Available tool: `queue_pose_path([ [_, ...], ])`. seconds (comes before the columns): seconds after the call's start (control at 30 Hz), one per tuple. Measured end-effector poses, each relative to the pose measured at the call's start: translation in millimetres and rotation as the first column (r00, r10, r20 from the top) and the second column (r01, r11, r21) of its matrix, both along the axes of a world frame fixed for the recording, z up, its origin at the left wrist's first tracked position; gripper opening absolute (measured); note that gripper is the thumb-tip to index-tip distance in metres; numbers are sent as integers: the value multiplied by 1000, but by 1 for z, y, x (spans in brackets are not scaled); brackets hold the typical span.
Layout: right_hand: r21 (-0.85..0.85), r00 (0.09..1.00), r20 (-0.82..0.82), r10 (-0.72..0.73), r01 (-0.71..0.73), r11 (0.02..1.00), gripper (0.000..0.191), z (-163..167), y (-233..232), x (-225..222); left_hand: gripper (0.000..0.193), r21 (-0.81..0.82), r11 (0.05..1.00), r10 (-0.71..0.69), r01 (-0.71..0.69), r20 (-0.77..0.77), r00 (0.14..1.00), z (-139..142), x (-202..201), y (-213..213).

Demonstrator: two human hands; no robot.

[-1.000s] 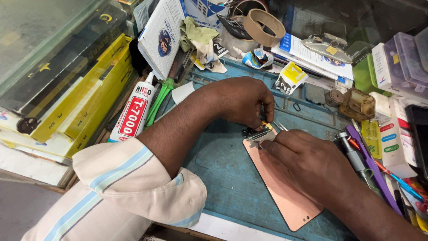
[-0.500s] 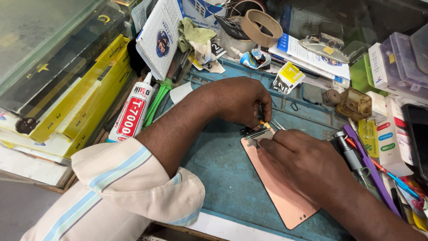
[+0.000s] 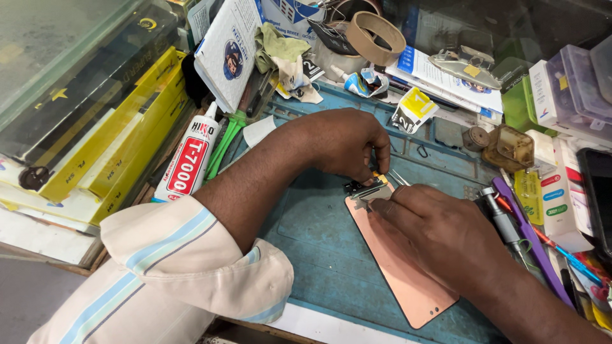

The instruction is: The person uses tweezers to carefully place and adjust small components on the back of a smartphone. They repeatedly pick up tiny parts and position them on the device's internal circuitry.

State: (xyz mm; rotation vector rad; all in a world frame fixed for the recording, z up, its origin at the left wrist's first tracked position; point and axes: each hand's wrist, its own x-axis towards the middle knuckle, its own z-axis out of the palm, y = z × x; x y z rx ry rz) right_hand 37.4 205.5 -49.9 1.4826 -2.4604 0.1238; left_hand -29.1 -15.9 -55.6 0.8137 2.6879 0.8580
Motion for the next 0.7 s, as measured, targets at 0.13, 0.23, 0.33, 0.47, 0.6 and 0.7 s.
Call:
queue_pose_path([
  [0.13,-5,1000,10,-16,16,1000,24,0,0,0,32,-4,1000,4,-4,7,1000,0,0,-1],
  [0.23,-13,1000,9,-10,10,1000,23,-1,0,0,32,-3,1000,1,-1,0,1000,0,0,-1],
  [0.33,-26,1000,0,1,-1,1000,21,-1,-1,-1,32,2,1000,-9,9,-13,1000,1,1,-1],
  [0.47,-43,999,29,-20,22,999,20,-1,0,-1,31,4,1000,7,-7,9,1000,1,1,-2],
  [0.6,-13,993,93,-73,75,997,21,3,0,-2,33,17,1000,-1,1,13,1000,1,1,-2],
  [0.7,-189,967,230,-113,158,969,19,10,2,-5,34,23,1000,-5,5,6,1000,2,2,-3],
])
